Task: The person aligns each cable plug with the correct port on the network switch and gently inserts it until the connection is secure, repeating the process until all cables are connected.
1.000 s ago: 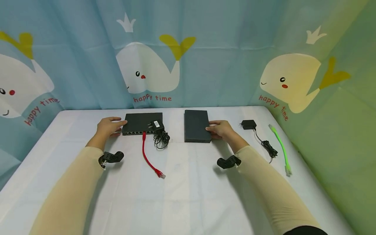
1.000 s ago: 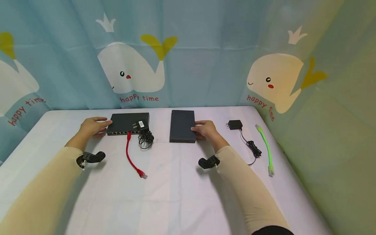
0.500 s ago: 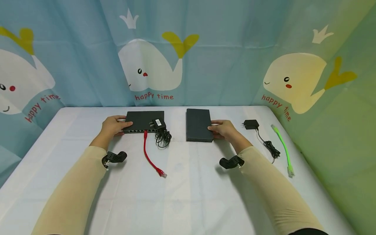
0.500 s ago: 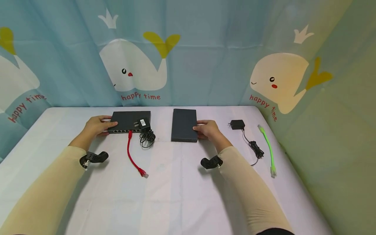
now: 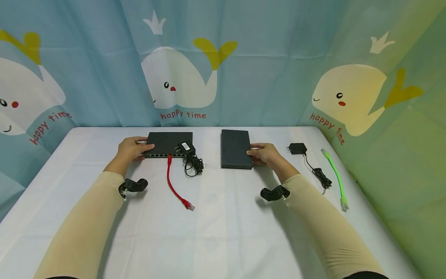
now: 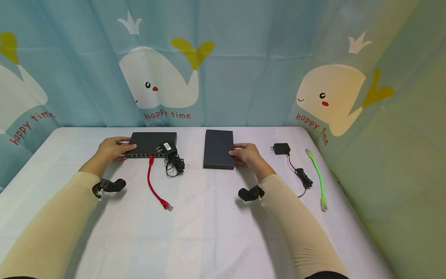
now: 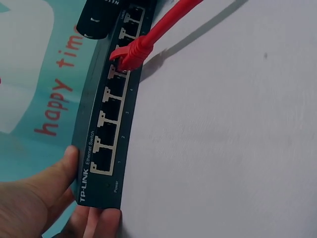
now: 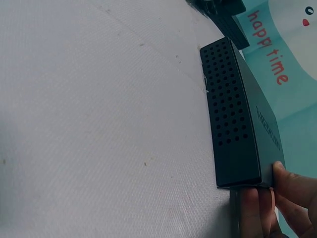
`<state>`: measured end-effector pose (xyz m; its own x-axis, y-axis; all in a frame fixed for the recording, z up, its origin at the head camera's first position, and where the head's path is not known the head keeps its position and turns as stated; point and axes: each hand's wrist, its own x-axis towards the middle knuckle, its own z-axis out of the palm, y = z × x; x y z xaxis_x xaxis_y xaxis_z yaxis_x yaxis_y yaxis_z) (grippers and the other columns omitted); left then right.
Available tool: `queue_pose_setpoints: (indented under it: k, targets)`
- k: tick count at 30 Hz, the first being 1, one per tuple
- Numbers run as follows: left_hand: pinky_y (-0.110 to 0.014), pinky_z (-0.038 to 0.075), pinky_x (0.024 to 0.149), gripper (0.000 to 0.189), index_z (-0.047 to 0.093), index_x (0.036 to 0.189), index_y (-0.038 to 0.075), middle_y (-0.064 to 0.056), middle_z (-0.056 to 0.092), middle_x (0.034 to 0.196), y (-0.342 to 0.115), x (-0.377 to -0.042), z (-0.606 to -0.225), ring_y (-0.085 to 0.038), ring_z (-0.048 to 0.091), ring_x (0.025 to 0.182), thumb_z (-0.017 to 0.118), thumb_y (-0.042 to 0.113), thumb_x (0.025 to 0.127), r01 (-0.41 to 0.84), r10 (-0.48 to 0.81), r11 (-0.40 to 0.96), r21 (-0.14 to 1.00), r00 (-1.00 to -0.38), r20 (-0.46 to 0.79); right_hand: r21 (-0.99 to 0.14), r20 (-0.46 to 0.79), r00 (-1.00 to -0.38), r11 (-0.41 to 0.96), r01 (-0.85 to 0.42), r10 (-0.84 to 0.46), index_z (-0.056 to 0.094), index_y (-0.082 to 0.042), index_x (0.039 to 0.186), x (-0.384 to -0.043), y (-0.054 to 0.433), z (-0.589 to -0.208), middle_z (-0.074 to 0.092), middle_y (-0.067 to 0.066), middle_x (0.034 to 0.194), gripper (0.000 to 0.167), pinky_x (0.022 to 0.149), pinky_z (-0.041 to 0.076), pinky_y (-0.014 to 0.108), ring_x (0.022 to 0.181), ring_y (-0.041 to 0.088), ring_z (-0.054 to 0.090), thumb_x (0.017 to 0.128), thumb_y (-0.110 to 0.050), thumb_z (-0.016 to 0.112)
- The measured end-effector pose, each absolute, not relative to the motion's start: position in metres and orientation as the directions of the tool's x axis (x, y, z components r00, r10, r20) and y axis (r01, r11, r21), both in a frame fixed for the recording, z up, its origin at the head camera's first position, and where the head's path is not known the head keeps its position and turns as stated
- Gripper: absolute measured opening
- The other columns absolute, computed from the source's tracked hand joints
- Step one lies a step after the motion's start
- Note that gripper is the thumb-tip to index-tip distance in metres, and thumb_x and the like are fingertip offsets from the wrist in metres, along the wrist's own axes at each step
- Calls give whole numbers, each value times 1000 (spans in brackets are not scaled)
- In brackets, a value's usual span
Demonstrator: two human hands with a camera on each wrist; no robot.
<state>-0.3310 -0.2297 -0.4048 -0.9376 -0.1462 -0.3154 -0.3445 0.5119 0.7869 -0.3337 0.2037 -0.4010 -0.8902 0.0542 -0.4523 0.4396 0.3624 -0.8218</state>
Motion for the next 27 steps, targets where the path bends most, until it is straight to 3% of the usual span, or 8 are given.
queue_pose_setpoints:
  k: [16, 19, 23, 27]
  targets:
    - [-17, 57, 71, 67, 36, 153, 11, -25, 35, 154, -265, -335, -404, -33, 48, 128, 64, 31, 96, -399, -171, 527, 750, -915, -366, -826, -450, -892, 357, 437, 51, 46, -12, 148, -335, 204, -404, 56, 13, 128, 55, 66, 55, 19, 85, 10, 58, 97, -12, 65]
    - [-17, 57, 70, 68, 35, 153, 11, -25, 34, 154, -273, -336, -404, -29, 54, 119, 64, 32, 96, -411, -182, 539, 735, -909, -375, -827, -447, -893, 360, 432, 44, 45, -12, 149, -335, 205, -404, 55, 13, 128, 55, 68, 56, 19, 85, 10, 58, 97, -13, 64]
    - [-17, 57, 70, 68, 35, 153, 12, -26, 34, 153, -281, -337, -404, -14, 61, 92, 65, 33, 95, -429, -198, 546, 720, -901, -387, -830, -445, -895, 357, 428, 37, 45, -11, 149, -334, 205, -403, 55, 12, 127, 55, 72, 56, 20, 86, 10, 57, 97, -13, 64]
    - [-17, 56, 70, 69, 33, 154, 12, -27, 28, 156, -287, -336, -402, -16, 58, 98, 64, 32, 96, -452, -209, 531, 717, -889, -406, -832, -450, -893, 347, 433, 34, 44, -11, 149, -335, 205, -403, 55, 12, 127, 55, 73, 56, 20, 85, 9, 57, 97, -13, 63]
